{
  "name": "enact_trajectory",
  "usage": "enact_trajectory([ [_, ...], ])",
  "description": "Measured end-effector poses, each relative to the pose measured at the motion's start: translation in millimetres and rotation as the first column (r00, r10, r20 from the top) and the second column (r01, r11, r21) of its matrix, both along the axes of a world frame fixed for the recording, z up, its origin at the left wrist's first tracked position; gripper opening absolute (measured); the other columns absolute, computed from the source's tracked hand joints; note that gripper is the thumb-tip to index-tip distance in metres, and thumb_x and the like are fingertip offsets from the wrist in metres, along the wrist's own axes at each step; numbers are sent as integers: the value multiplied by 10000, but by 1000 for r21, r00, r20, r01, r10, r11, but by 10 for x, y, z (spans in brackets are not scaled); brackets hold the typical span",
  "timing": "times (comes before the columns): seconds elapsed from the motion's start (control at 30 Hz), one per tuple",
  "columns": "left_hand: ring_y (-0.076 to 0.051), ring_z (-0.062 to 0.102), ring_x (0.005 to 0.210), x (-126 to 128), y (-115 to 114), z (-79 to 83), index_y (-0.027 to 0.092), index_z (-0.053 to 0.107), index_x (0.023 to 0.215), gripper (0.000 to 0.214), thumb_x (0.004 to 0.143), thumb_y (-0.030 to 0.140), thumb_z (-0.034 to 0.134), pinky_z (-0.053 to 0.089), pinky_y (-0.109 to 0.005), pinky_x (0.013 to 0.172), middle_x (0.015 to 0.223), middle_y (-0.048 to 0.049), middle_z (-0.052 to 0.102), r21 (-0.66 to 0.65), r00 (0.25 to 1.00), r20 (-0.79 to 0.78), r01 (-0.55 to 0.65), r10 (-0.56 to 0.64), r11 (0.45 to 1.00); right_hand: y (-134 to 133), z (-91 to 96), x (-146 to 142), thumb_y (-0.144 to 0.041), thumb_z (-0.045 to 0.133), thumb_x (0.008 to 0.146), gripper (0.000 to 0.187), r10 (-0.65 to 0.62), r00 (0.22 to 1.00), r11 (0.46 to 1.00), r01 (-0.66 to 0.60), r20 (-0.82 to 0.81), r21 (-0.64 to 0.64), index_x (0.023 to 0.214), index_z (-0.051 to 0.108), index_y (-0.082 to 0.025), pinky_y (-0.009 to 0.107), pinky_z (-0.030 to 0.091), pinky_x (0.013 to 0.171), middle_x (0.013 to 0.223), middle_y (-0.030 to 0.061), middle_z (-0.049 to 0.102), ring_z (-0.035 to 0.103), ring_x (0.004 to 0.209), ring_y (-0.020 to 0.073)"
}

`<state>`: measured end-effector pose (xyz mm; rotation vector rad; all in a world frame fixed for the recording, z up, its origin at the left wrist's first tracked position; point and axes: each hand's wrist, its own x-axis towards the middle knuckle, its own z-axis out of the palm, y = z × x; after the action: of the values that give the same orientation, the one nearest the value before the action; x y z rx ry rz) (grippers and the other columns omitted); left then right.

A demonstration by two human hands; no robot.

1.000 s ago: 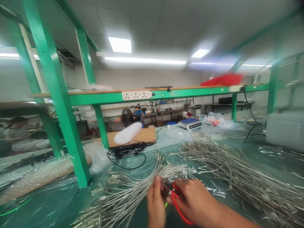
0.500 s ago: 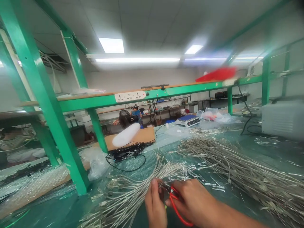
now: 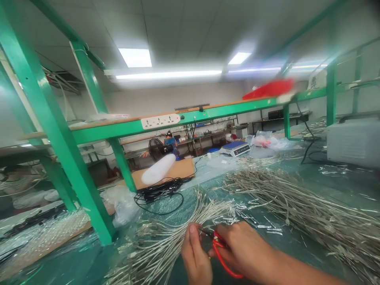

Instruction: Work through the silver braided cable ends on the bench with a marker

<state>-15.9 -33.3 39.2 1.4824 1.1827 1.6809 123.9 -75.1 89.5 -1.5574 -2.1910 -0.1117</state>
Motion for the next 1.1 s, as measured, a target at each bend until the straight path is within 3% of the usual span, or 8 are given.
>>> enact_trajectory([
  [0.3,-182,484,599,-1,11,15,210,569,703,428,918,518,363,370,-280,569,634,5,527,19,998,42,38,-39,999,-39,30,59,-521,464,901,393,-10,997,999,8,-71,-31,710,591,-203,267,231,446,590,20,719,679,518,190],
  [0.53,-209,516,596,47,-28,33,213,616,712,426,883,546,415,382,-302,575,604,-15,572,115,997,27,-71,68,991,-95,61,23,-500,482,882,348,21,998,999,-24,-54,-42,730,587,-205,268,205,441,619,27,728,687,531,207],
  [0.9,-200,499,561,85,-35,60,217,614,655,451,861,575,433,383,-293,532,574,-13,554,135,995,56,-89,82,987,-113,94,-11,-321,446,901,243,51,998,998,-53,-43,-26,765,608,-199,276,238,457,678,33,755,718,573,212],
  [1.1,-220,542,603,87,-24,15,208,643,709,476,851,607,424,396,-303,543,610,-31,593,122,983,54,-180,174,976,-90,82,-64,-316,469,878,239,30,998,999,-32,-56,-29,738,619,-195,273,206,424,649,31,751,714,540,206],
])
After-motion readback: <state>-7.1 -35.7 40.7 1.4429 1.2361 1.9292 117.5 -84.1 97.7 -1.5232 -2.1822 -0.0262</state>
